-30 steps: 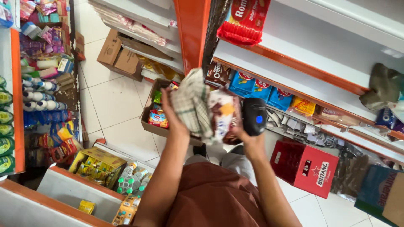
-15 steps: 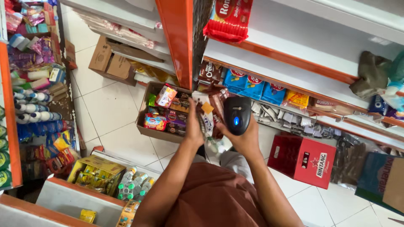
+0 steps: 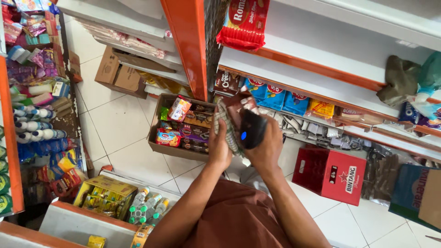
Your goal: The person scans bags of snacks and packages of biscuits using a handheld scanner, occasionally wiping the items with a cloth, then sprays a liquid on a store shelf and wipes it clean with a cloth.
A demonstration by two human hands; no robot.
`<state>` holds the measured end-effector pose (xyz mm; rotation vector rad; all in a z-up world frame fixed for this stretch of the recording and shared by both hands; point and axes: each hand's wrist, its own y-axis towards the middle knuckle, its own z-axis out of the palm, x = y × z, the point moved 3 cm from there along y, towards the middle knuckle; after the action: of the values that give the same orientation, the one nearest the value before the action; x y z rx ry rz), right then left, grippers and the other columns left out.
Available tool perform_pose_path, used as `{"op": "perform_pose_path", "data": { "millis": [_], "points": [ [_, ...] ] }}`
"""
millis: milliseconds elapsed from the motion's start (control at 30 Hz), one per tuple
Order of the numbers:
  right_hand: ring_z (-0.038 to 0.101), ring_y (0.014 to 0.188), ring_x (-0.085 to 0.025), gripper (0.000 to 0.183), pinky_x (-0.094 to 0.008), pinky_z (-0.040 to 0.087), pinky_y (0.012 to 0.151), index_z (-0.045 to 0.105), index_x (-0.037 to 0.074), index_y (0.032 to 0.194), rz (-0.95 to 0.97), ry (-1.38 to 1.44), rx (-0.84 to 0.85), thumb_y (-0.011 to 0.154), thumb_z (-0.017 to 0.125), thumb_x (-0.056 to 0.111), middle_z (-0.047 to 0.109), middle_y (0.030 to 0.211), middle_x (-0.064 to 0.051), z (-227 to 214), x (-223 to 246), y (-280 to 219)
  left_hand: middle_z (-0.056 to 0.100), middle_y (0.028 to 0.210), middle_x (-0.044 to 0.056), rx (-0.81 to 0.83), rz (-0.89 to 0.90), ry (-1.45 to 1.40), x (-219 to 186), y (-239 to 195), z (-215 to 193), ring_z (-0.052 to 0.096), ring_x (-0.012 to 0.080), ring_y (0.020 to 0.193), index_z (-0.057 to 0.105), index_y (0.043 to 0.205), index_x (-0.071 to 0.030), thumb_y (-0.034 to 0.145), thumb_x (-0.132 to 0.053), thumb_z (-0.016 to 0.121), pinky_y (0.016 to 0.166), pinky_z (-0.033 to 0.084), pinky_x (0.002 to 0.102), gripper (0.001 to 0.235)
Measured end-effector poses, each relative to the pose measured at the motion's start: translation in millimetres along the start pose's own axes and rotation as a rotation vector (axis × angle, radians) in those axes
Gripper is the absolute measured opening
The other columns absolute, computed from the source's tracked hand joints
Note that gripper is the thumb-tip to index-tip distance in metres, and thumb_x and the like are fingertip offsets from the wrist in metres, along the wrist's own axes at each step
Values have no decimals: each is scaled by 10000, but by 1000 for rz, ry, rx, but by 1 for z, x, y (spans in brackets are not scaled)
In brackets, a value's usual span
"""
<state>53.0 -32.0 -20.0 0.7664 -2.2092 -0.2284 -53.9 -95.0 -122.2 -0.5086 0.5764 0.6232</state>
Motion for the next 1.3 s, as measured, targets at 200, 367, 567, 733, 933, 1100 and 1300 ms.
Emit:
{"op": "perform_pose_path", "data": {
  "millis": [200,367,567,733,933,1100,1300],
  "points": [
    [621,1138,-360,640,-453,465,966,627,10,1238,-262,-101,-14,676,897,156,631,1265,-164,1,15,-14,439,1531,86,12,40,-60,-35,16,12,491,285,1343,364,1525,-235,969,-480,552,1106,428,461,636],
    [633,1057,-383,643,-437,533,889,587,-2,1233,-217,113,123,707,903,187,614,1198,-185,-8,3,-5,530,1503,114,-7,232,250,-65,40,-13,537,243,1342,516,1486,-132,1052,-488,556,1144,434,399,563],
    [682,940,-328,676,-402,559,810,609,40,1233,-73,308,370,666,932,217,661,1064,-151,-17,-11,9,695,1243,110,293,95,820,-87,44,-15,666,232,959,598,1430,-151,994,-467,549,812,563,374,541],
    [714,920,-259,645,-376,569,821,612,49,1221,84,309,262,665,913,177,716,1037,-121,-13,-20,10,640,1411,132,550,363,953,-83,22,0,645,208,1233,555,1459,-107,1090,-415,572,1027,514,354,481],
    [718,884,-223,602,-361,580,794,603,47,1200,200,297,111,721,925,221,718,1021,-105,-13,-35,9,739,1281,119,286,311,902,-66,28,-45,676,228,1196,666,1345,-54,1076,-409,621,1068,499,370,449],
    [691,875,-230,691,-361,563,778,586,16,1188,128,335,100,679,967,287,698,1018,-119,-5,-23,5,437,1535,32,321,-96,591,-15,22,-49,427,164,1394,425,1539,-93,893,-458,735,1119,423,385,804],
    [655,806,-150,560,-306,561,721,635,34,1157,288,526,311,743,926,274,679,925,-54,-8,-29,4,620,1380,115,197,-166,546,-13,21,-41,572,237,1298,507,1450,-57,838,-397,796,1101,441,388,758]
  ]
}}
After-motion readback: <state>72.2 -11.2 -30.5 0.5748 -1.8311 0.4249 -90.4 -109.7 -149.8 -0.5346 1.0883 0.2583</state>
